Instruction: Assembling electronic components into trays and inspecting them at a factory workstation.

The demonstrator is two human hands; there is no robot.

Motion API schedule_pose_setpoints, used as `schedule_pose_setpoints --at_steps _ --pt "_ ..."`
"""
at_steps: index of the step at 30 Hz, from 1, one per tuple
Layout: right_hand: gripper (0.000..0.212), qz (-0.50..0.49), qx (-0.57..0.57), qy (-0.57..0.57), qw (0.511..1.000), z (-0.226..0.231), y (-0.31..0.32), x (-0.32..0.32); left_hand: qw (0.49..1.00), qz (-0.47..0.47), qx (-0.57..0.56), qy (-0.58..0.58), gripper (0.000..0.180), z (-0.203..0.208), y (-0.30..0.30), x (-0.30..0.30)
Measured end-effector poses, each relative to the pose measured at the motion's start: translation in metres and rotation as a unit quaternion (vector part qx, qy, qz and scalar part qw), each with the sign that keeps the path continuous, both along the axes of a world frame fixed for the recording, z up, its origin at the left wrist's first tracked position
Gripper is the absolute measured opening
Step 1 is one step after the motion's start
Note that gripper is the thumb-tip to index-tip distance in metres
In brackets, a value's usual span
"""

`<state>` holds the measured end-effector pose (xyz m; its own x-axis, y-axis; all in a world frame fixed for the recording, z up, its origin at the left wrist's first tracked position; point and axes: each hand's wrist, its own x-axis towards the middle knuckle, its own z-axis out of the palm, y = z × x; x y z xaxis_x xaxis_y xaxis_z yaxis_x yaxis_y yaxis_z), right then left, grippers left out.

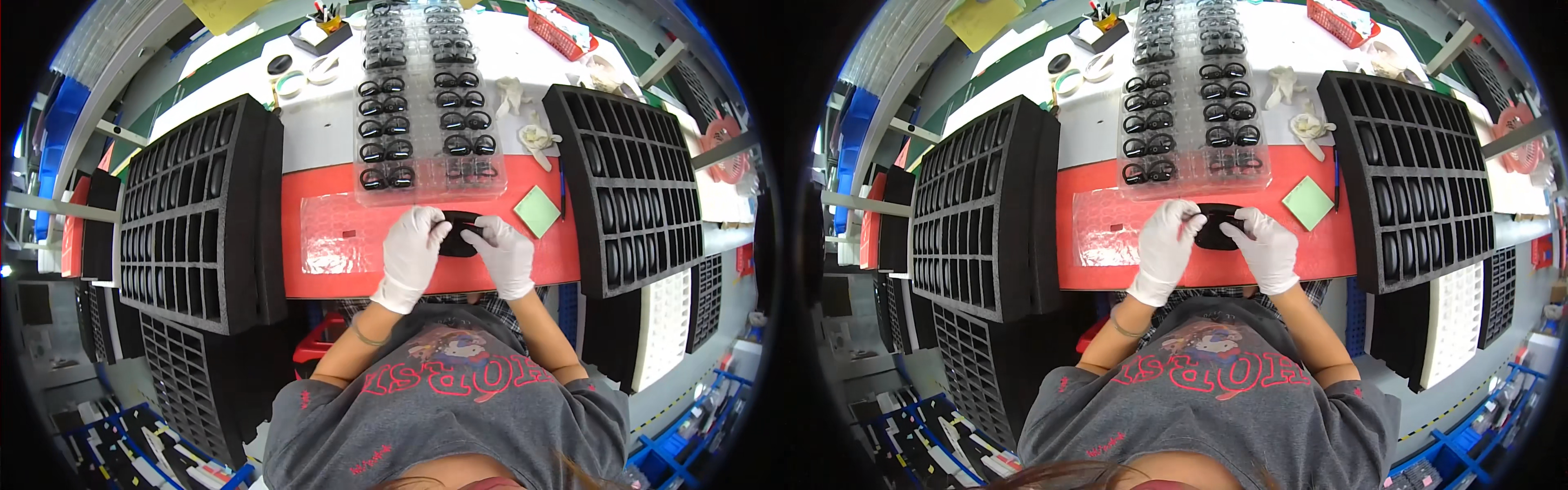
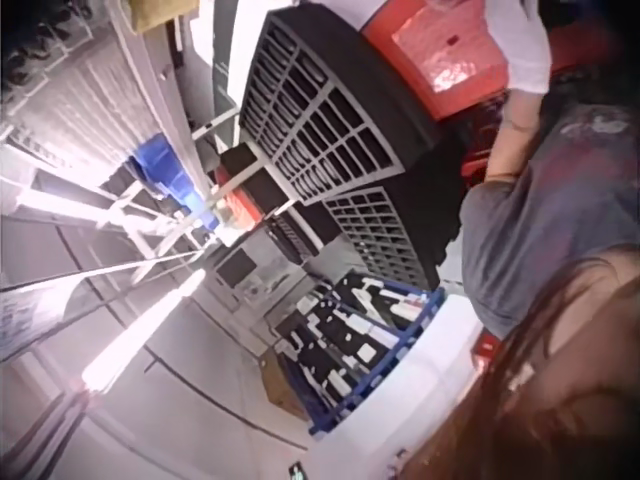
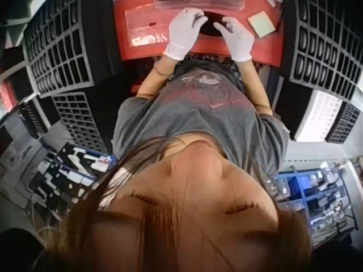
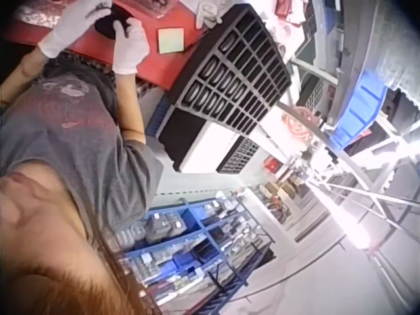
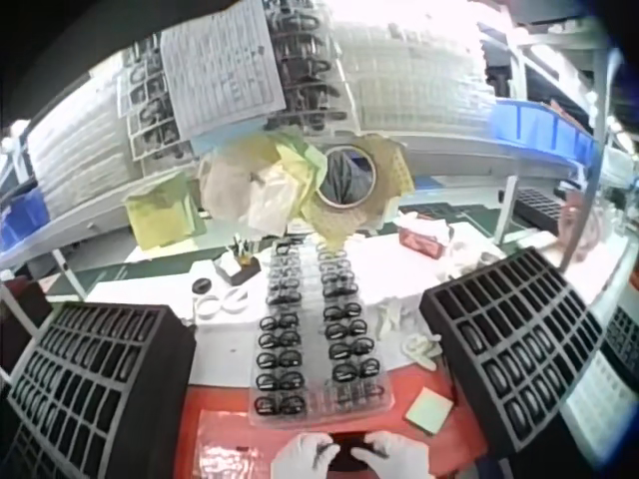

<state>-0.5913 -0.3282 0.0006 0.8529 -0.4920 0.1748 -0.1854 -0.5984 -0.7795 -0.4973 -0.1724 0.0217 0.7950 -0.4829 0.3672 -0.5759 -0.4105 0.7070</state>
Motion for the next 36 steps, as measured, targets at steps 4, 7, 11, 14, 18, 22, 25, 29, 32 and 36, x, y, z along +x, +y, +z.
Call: schedule_pose_setpoints --at_steps 4,7,11,14,18,22,25,29,32,36 --pt "0.026 -0.01 -0.038 -0.1 0.994 -0.02 0.009 0.004 0.996 0.048 0.067 0.022 0.023 -0.032 -0.011 -0.018" --pt "0.021 -0.017 0.127 0.022 0.991 -0.009 0.012 -0.007 0.997 0.069 0.013 0.045 0.024 -0.043 -0.015 -0.023" --pt "0.016 -0.033 0.168 -0.039 0.984 -0.013 0.003 -0.01 0.99 0.078 -0.038 0.11 0.021 -0.042 -0.004 -0.026" --pt "0.018 -0.076 0.004 -0.065 0.995 -0.016 -0.018 -0.011 0.989 0.085 -0.061 0.106 0.012 -0.015 0.037 -0.018" --pt "0.064 -0.156 -0.352 -0.004 0.923 -0.022 -0.067 -0.019 0.924 0.363 -0.018 -0.12 0.012 0.06 0.126 0.026" --pt "0.078 -0.139 -0.343 0.044 0.928 -0.034 -0.097 -0.008 0.762 0.572 0.257 -0.161 0.027 0.061 0.288 0.052" --pt "0.077 -0.166 -0.289 0.002 0.943 -0.034 -0.108 0.013 0.763 0.571 0.29 -0.087 0.036 0.052 0.312 0.057" --pt "0.082 -0.164 -0.328 0.03 0.93 -0.042 -0.11 0.026 0.784 0.52 0.333 -0.066 0.036 0.053 0.333 0.062" --pt "0.081 -0.145 -0.361 0.155 0.908 -0.042 -0.095 0.012 0.822 0.52 0.23 -0.028 0.031 0.051 0.364 0.064" --pt "0.073 -0.135 -0.328 0.155 0.922 -0.041 -0.093 -0.013 0.772 0.525 0.325 -0.151 0.037 0.038 0.422 0.068"
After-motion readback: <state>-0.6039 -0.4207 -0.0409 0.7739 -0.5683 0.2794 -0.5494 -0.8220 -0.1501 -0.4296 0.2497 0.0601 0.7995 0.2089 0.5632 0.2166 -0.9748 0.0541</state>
